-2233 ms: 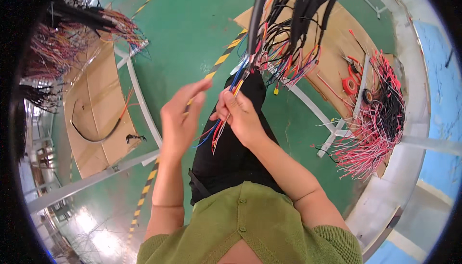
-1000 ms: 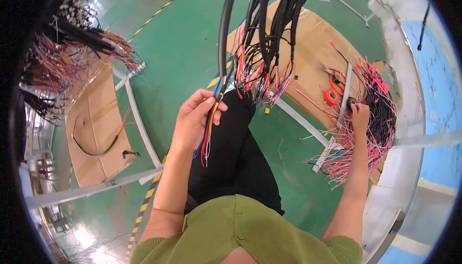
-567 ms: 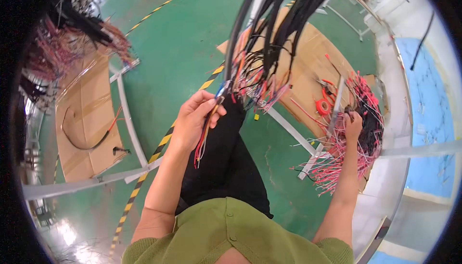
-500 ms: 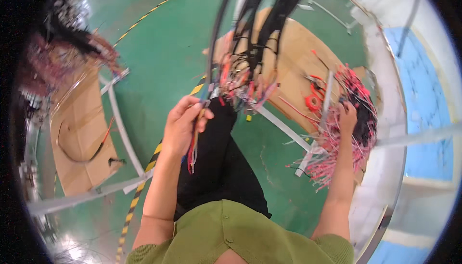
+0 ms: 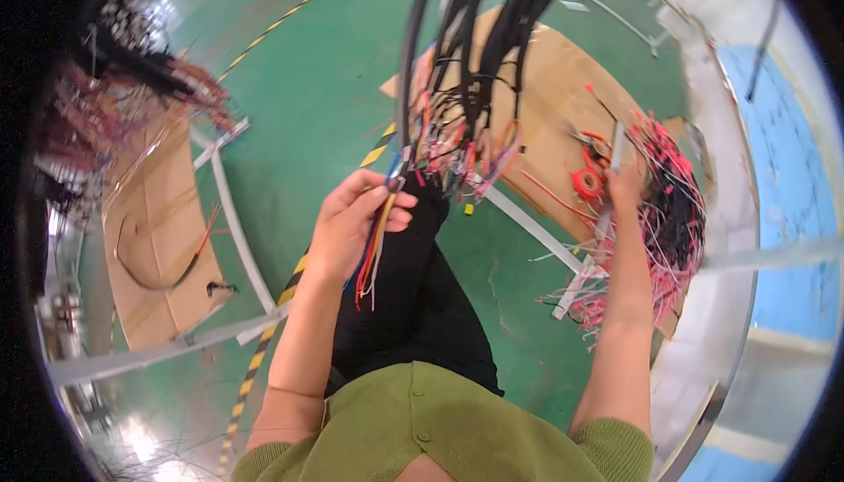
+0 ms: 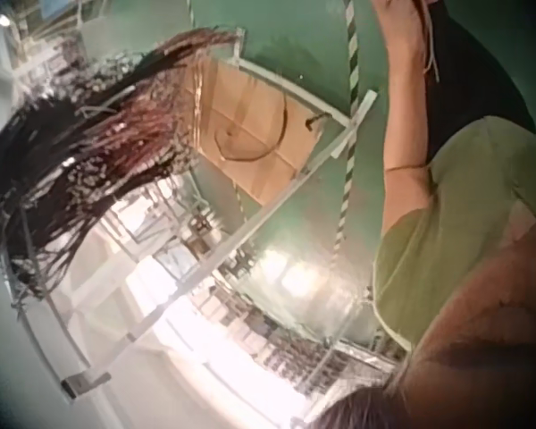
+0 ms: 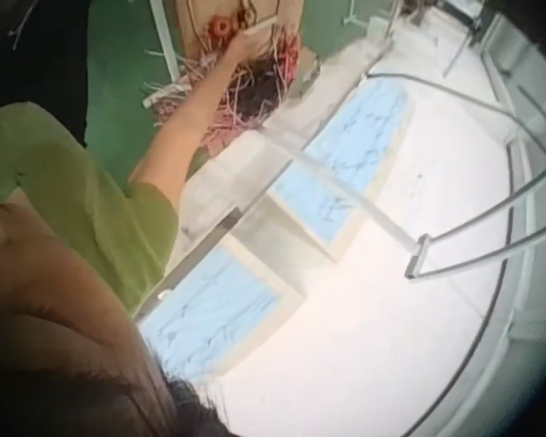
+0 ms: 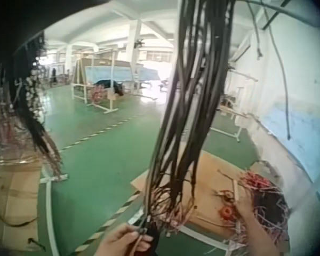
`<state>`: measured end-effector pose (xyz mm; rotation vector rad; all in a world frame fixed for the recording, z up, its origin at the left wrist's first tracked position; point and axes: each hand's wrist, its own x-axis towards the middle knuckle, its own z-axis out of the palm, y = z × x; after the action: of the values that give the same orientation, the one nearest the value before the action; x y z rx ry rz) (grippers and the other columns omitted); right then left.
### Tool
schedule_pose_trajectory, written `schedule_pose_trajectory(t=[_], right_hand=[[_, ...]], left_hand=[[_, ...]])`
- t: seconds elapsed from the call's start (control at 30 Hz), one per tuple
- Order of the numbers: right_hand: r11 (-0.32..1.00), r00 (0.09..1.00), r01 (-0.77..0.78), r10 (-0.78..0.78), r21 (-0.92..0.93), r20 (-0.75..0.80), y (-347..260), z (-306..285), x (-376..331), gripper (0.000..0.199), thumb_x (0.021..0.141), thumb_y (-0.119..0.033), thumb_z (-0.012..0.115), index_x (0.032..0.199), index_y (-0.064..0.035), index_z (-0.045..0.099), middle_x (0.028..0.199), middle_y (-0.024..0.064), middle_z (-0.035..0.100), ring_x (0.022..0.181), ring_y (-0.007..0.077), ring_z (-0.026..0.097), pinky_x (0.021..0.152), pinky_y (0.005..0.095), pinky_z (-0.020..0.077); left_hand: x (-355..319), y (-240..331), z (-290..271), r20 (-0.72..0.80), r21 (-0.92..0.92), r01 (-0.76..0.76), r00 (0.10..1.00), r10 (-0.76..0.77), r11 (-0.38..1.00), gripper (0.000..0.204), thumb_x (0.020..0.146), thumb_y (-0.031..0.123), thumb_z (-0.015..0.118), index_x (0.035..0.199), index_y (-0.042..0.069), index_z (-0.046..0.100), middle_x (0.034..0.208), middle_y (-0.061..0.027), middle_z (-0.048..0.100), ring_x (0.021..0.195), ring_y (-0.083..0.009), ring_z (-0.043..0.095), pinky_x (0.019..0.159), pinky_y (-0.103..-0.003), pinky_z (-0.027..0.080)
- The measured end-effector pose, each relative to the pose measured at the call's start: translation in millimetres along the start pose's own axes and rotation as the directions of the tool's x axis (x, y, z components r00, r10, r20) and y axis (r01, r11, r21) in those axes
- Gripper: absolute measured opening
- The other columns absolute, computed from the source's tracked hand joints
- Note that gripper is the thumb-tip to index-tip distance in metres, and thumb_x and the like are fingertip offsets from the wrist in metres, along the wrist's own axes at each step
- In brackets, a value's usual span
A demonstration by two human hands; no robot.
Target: Measure and organize bundles of colored wires for a wire harness assembly.
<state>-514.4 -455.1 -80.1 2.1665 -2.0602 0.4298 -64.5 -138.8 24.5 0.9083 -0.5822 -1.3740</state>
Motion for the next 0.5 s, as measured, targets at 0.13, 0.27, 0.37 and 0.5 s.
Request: schedule_pose_trajectory(t=[0.13, 0.27, 0.37, 0.5], right_hand=[[0.996, 0.999, -0.034, 0.037, 0.087, -0.032, 6.2, 13.9, 10.2, 0.052, 0.069, -0.028, 0.077, 0.107, 0.0015, 0.058, 0.091, 0.0189, 0.066, 0.080, 0.0342, 0.065, 0.073, 0.0420, 0.0512], [0.901, 0.916, -0.344, 0.260, 0.264, 0.304, -21.5, 24.8, 19.6, 0.046, 0.071, -0.029, 0.077, 0.101, 0.0010, 0.062, 0.084, 0.0127, 0.066, 0.064, 0.0240, 0.063, 0.064, 0.0363, 0.0503], [0.983, 0.977, -0.152, 0.134, 0.099, 0.164, 49.0, 38.3, 47.5, 0.038, 0.073, -0.028, 0.076, 0.096, 0.0005, 0.064, 0.081, 0.0088, 0.065, 0.053, 0.0174, 0.058, 0.058, 0.0330, 0.0477], [0.988, 0.995, -0.076, 0.066, 0.136, 0.076, 62.8, 42.0, 44.2, 0.035, 0.074, -0.026, 0.074, 0.094, 0.0010, 0.065, 0.083, 0.0091, 0.066, 0.066, 0.0201, 0.061, 0.066, 0.0328, 0.0481]], left_hand=[[1.2, -0.3, -3.3, 0.018, -0.037, -0.008, 1.000, 0.009, 0.999, 0.014, 0.096, 0.010, 0.047, 0.102, -0.001, 0.052, 0.095, -0.0174, 0.066, 0.078, -0.0188, 0.066, 0.073, -0.030, 0.055], [-1.0, -1.7, -8.3, -0.028, -0.050, -0.002, 1.000, 0.000, 0.999, 0.014, 0.096, 0.011, 0.047, 0.103, -0.001, 0.052, 0.096, -0.0165, 0.066, 0.077, -0.0178, 0.066, 0.073, -0.029, 0.055], [3.1, -1.4, -11.8, 0.070, -0.118, 0.049, 0.997, -0.040, 0.992, 0.017, 0.097, 0.011, 0.047, 0.105, -0.002, 0.053, 0.096, -0.0155, 0.067, 0.077, -0.0167, 0.066, 0.072, -0.028, 0.056], [0.1, 10.0, -15.1, 0.074, -0.019, 0.078, 0.994, -0.076, 0.997, 0.021, 0.097, 0.013, 0.047, 0.107, -0.003, 0.055, 0.095, -0.0146, 0.067, 0.075, -0.0146, 0.066, 0.072, -0.026, 0.056]])
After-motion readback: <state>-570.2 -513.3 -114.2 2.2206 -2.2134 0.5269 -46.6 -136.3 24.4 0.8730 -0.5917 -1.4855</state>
